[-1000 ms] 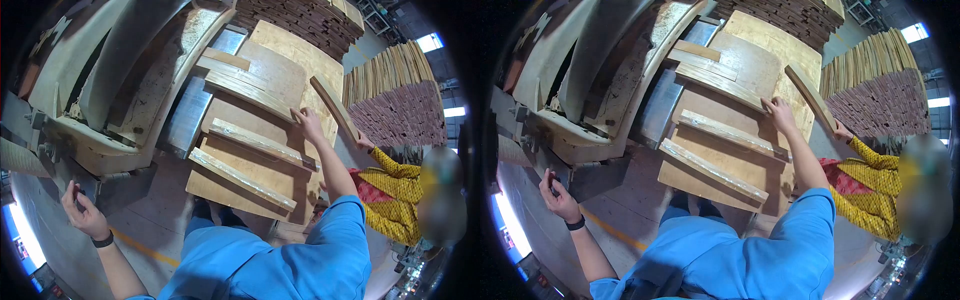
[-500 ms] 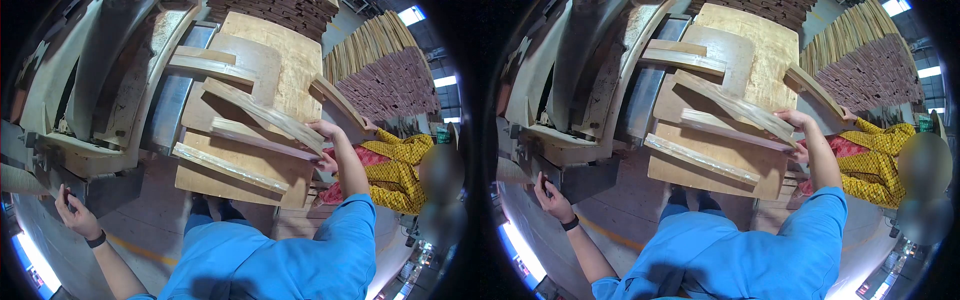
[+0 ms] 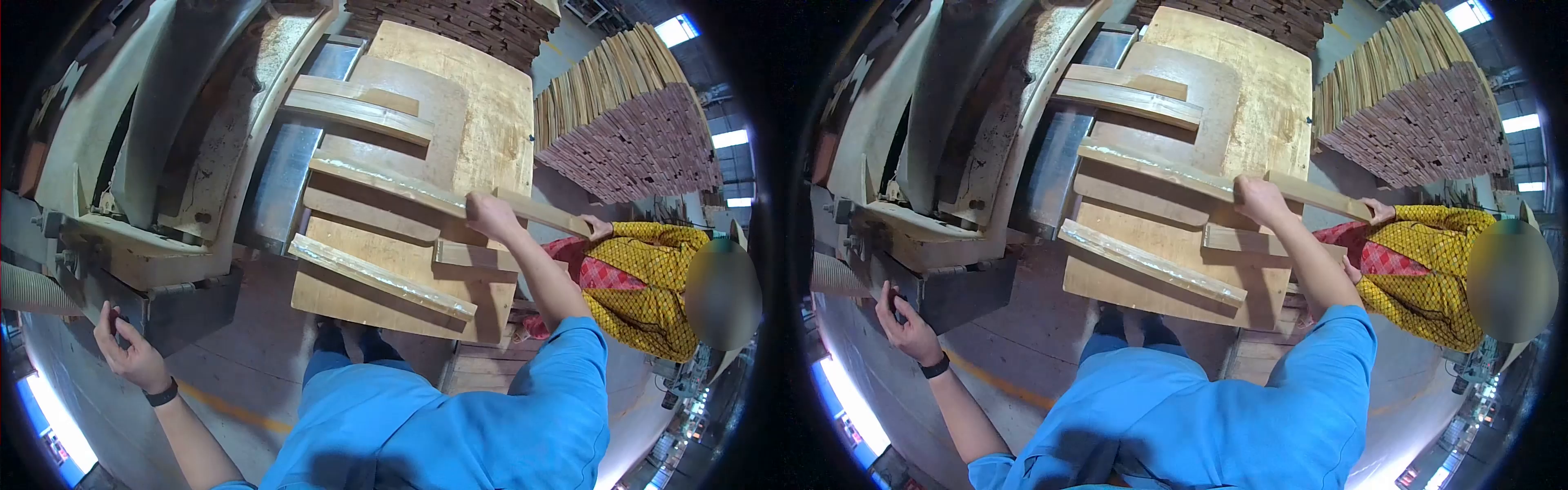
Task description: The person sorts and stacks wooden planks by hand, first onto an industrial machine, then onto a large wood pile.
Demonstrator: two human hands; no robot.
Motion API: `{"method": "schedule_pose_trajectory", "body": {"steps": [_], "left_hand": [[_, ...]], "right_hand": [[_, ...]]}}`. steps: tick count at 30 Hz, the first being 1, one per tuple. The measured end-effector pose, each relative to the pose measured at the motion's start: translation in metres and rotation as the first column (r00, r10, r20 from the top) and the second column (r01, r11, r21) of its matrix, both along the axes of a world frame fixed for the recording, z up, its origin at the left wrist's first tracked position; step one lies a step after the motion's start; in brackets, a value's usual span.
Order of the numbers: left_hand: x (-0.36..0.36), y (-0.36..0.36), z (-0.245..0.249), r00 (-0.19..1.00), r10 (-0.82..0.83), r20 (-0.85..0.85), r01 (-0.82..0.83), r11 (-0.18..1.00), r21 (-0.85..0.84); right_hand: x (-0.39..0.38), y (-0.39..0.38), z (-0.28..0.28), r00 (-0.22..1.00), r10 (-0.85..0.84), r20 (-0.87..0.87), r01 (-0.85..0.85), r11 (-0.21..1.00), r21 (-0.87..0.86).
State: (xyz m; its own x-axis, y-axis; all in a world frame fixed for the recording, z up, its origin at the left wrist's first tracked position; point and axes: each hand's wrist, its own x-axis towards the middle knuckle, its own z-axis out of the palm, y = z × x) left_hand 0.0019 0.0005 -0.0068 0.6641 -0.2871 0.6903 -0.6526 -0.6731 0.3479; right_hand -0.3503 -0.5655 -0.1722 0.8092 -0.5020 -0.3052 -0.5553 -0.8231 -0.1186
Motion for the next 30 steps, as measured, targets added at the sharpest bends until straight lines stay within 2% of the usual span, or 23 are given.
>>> {"method": "schedule_pose_trajectory", "body": {"steps": [1, 4, 6, 8, 10, 13, 16, 20, 23, 27, 28, 30], "left_hand": [[0.0, 0.0, 0.0, 1.0, 0.002, 0.0, -0.002, 1.0, 0.002], [-0.001, 0.0, 0.0, 1.0, 0.002, 0.009, -0.002, 1.0, 0.007], [-0.002, 0.0, 0.0, 1.0, 0.004, 0.014, -0.004, 1.0, 0.01], [-0.002, -0.001, 0.0, 1.0, 0.007, 0.017, -0.007, 1.0, 0.018], [-0.002, -0.001, 0.001, 1.0, 0.0, 0.019, 0.0, 1.0, 0.017], [-0.002, 0.002, -0.001, 1.0, -0.011, 0.002, 0.011, 1.0, -0.002], [-0.002, 0.0, 0.0, 1.0, -0.005, -0.006, 0.005, 1.0, -0.004], [-0.001, -0.003, 0.001, 1.0, 0.0, -0.002, 0.0, 1.0, -0.001], [-0.002, -0.004, 0.0, 1.0, 0.005, -0.015, -0.006, 1.0, -0.027], [-0.003, 0.0, 0.001, 0.999, 0.013, -0.03, -0.013, 1.0, 0.017], [-0.003, 0.001, 0.001, 0.999, 0.013, -0.037, -0.012, 1.0, 0.015], [-0.003, 0.001, 0.0, 0.999, 0.011, -0.045, -0.01, 1.0, 0.015]], "right_hand": [[0.014, 0.001, 0.0, 0.998, 0.041, -0.053, -0.04, 0.999, 0.029], [0.068, -0.007, 0.009, 0.998, 0.033, 0.053, -0.035, 0.999, 0.039], [0.113, -0.026, 0.001, 0.964, 0.041, 0.262, -0.037, 0.999, -0.021], [0.162, -0.044, -0.01, 0.919, 0.044, 0.392, 0.002, 0.993, -0.116], [0.204, -0.058, -0.014, 0.907, 0.063, 0.417, 0.019, 0.982, -0.189], [0.244, -0.065, -0.001, 0.891, 0.196, 0.409, 0.032, 0.873, -0.487], [0.266, -0.092, -0.008, 0.921, 0.1, 0.378, 0.041, 0.937, -0.348], [0.256, -0.132, -0.038, 0.952, 0.167, 0.257, -0.099, 0.961, -0.258], [0.24, -0.142, -0.045, 0.951, 0.131, 0.28, -0.094, 0.985, -0.142], [0.215, -0.141, -0.038, 0.945, 0.102, 0.31, -0.066, 0.99, -0.123], [0.202, -0.143, -0.037, 0.922, 0.145, 0.36, -0.076, 0.977, -0.198], [0.183, -0.159, -0.031, 0.94, 0.057, 0.336, -0.065, 0.998, 0.013]]}}
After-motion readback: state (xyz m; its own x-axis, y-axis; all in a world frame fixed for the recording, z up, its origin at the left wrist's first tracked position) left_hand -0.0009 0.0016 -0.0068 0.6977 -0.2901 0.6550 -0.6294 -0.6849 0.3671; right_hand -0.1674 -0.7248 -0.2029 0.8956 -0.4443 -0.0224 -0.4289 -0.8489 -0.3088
